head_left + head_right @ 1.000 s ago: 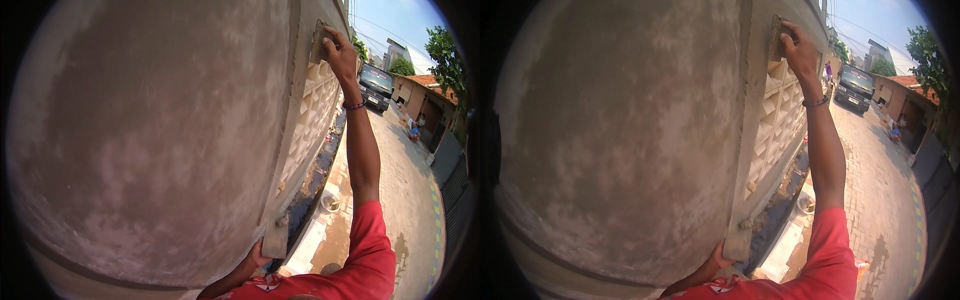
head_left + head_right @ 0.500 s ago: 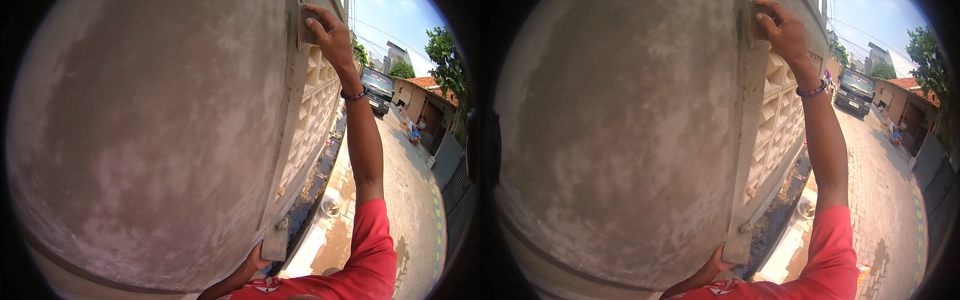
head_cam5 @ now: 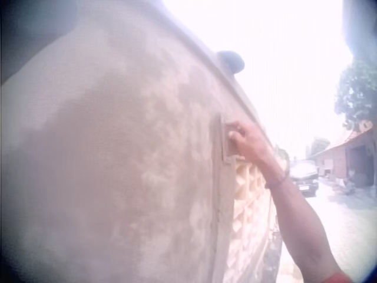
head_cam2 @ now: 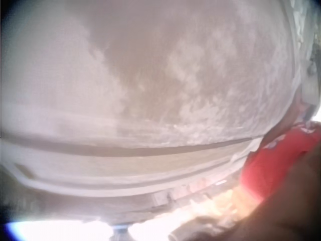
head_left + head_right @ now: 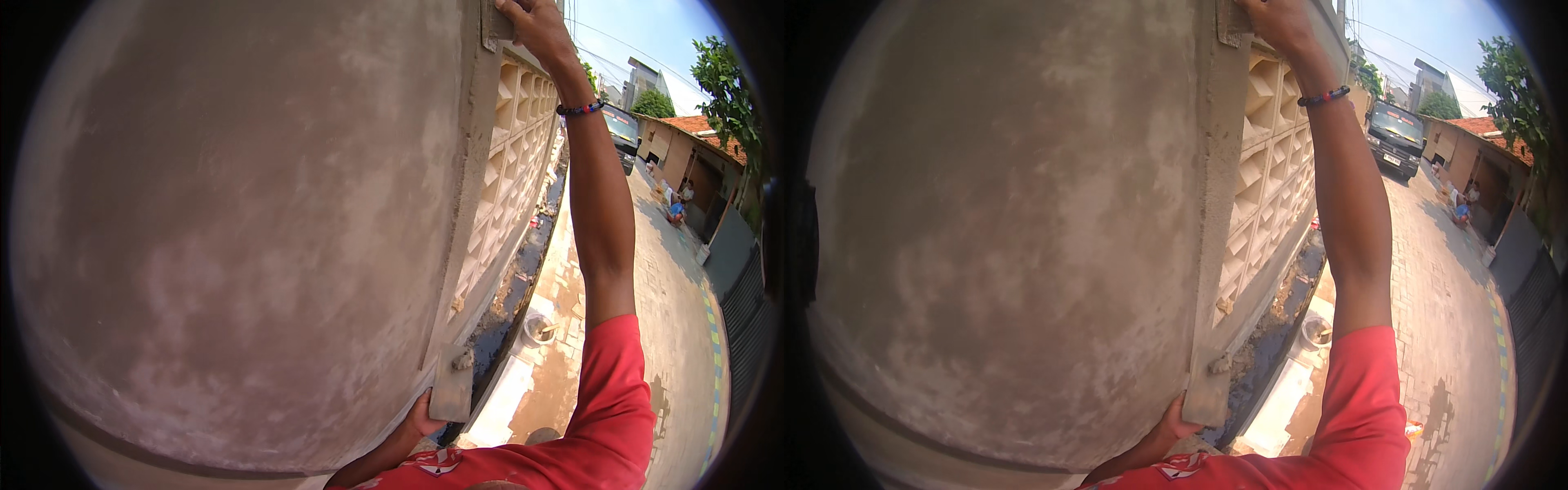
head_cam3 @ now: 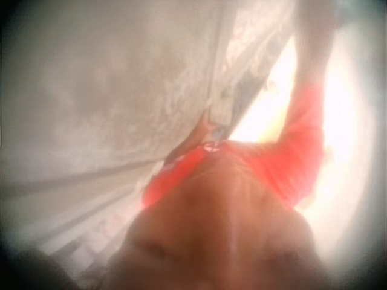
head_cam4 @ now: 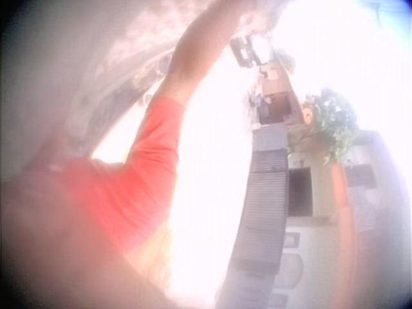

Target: The person applies cement to a decorative lattice wall using a trowel and a smaller finishing tool. They repeatedly scoop cement from a bucket, spread it onto the wall surface, and smooth the edges around the lattice pattern.

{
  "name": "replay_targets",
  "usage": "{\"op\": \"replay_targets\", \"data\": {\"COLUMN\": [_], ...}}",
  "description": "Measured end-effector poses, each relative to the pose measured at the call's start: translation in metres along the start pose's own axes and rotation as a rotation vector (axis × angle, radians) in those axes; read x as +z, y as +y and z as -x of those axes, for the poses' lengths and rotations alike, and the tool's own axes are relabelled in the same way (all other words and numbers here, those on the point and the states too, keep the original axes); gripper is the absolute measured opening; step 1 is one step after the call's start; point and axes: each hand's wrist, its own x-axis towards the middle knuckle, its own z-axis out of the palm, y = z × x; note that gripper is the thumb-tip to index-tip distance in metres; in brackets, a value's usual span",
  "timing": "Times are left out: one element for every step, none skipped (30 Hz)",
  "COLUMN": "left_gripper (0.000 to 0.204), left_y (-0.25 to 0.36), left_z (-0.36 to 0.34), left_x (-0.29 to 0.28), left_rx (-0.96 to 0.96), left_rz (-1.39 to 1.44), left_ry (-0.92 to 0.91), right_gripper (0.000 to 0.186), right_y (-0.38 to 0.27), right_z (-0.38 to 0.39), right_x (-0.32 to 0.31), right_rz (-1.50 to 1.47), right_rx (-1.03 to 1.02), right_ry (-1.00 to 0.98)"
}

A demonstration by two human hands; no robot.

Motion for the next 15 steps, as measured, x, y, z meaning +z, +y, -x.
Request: {"op": "replay_targets", "data": {"left_gripper": [0.046, 0.045, 0.045, 0.046, 0.046, 0.046, 0.046, 0.046, 0.046, 0.046, 0.046, 0.046, 0.046, 0.046, 0.046], "left_y": [0.000, 0.001, -0.003, -0.005, -0.004, -0.004, -0.005, -0.004, -0.004, -0.003, -0.003, -0.003, -0.003, -0.004, -0.005], "left_z": [0.002, 0.001, 0.004, 0.004, 0.003, 0.003, 0.005, 0.004, 0.005, 0.005, 0.006, 0.005, 0.005, 0.005, 0.006], "left_x": [0.002, 0.008, 0.009, 0.008, 0.008, 0.008, 0.009, 0.013, 0.014, 0.013, 0.012, 0.011, 0.009, 0.006, 0.005], "left_rx": [0.002, -0.016, -0.008, -0.014, -0.029, -0.035, -0.028, -0.038, -0.035, -0.038, -0.043, -0.046, -0.047, -0.047, -0.043], "left_rz": [0.012, 0.014, 0.039, 0.027, 0.008, -0.009, -0.008, -0.019, -0.025, -0.029, -0.033, -0.038, -0.029, -0.018, -0.007], "left_ry": [0.002, -0.004, 0.008, 0.030, 0.047, 0.069, 0.084, 0.090, 0.100, 0.096, 0.091, 0.084, 0.079, 0.072, 0.063], "right_gripper": [0.032, 0.029, 0.028, 0.028, 0.029, 0.029, 0.029, 0.030, 0.030, 0.032, 0.035, 0.038, 0.041, 0.043, 0.046], "right_y": [0.008, 0.066, 0.077, 0.076, 0.087, 0.087, 0.085, 0.101, 0.105, 0.111, 0.116, 0.115, 0.106, 0.092, 0.076], "right_z": [0.004, 0.003, 0.030, 0.066, 0.103, 0.144, 0.180, 0.209, 0.224, 0.228, 0.231, 0.220, 0.202, 0.185, 0.168], "right_x": [0.004, 0.002, 0.019, 0.030, 0.040, 0.050, 0.052, 0.051, 0.042, 0.033, 0.026, 0.012, -0.001, -0.008, -0.014], "right_rz": [0.027, 0.007, -0.007, -0.013, -0.075, -0.135, -0.087, -0.091, -0.018, -0.074, -0.130, -0.259, -0.388, -0.446, -0.507], "right_rx": [0.018, -0.028, -0.024, -0.028, -0.046, 0.026, 0.166, 0.141, 0.169, 0.216, 0.263, 0.402, 0.541, 0.480, 0.416], "right_ry": [-0.028, -0.059, -0.050, -0.038, -0.038, -0.050, -0.171, -0.209, -0.316, -0.280, -0.242, -0.215, -0.191, -0.168, -0.148]}}
